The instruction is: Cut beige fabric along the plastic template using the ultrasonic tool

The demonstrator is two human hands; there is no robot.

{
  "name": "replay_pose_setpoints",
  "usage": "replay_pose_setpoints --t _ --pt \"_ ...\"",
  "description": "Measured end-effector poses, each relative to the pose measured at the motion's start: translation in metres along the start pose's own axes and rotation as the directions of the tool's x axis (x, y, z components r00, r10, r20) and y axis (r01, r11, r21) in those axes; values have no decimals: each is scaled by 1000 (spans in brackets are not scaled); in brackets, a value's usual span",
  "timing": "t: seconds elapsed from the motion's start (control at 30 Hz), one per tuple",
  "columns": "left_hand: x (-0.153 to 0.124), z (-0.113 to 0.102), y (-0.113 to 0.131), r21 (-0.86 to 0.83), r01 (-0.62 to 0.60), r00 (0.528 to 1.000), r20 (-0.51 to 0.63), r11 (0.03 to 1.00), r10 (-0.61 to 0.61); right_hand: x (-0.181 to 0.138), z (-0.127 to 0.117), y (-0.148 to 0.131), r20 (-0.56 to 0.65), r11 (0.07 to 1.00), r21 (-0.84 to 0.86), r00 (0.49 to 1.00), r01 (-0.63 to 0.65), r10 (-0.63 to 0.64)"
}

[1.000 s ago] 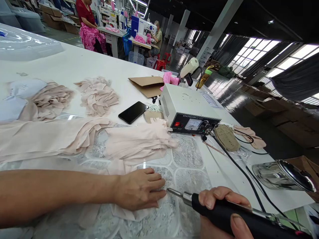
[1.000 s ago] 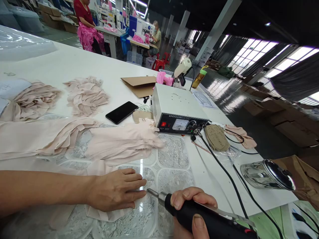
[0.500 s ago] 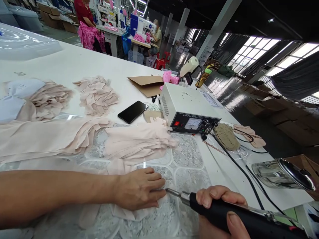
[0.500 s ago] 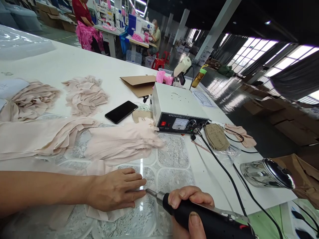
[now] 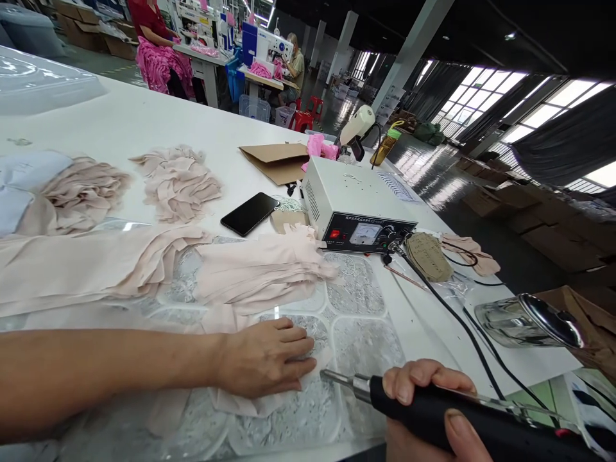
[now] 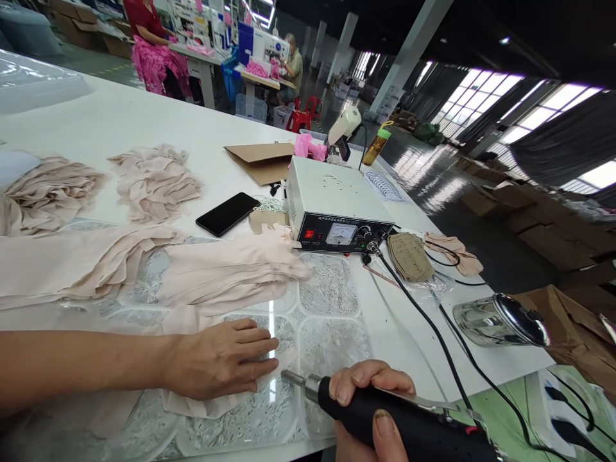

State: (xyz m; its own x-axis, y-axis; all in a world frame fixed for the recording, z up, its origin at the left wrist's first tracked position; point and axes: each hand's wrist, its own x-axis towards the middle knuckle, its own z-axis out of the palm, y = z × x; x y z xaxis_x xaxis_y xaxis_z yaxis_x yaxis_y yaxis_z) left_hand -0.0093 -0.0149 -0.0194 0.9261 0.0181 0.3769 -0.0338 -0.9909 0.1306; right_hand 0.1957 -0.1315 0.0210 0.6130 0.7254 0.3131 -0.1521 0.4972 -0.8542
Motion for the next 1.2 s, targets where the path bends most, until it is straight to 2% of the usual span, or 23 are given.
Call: replay_pose_setpoints --t 0.4,0.63,0.8,0.97,1.07,1.2 --pt "1 -2 1 13 -11 1000 -14 1000 11 4 4 5 36 1000 2 999 21 -21" --pt "6 -10 -4 3 -16 1000 15 1000 16 6 1 -2 -114 997 -13 991 70 -71" --pt "1 -25 15 -9 -13 1000 16 1000 13 7 4 4 -24 997 -12 996 82 -82" --pt "-14 -27 38 -27 0 999 49 1000 1 4 -5 -1 -78 981 -144 987 127 -139" --pt "-16 -27 41 -9 20 998 55 1000 -20 1 -15 -7 -96 964 -217 979 154 -178" --pt "-10 -27 37 -5 20 999 35 1000 -20 -2 -22 -8 -101 963 -206 975 175 -199"
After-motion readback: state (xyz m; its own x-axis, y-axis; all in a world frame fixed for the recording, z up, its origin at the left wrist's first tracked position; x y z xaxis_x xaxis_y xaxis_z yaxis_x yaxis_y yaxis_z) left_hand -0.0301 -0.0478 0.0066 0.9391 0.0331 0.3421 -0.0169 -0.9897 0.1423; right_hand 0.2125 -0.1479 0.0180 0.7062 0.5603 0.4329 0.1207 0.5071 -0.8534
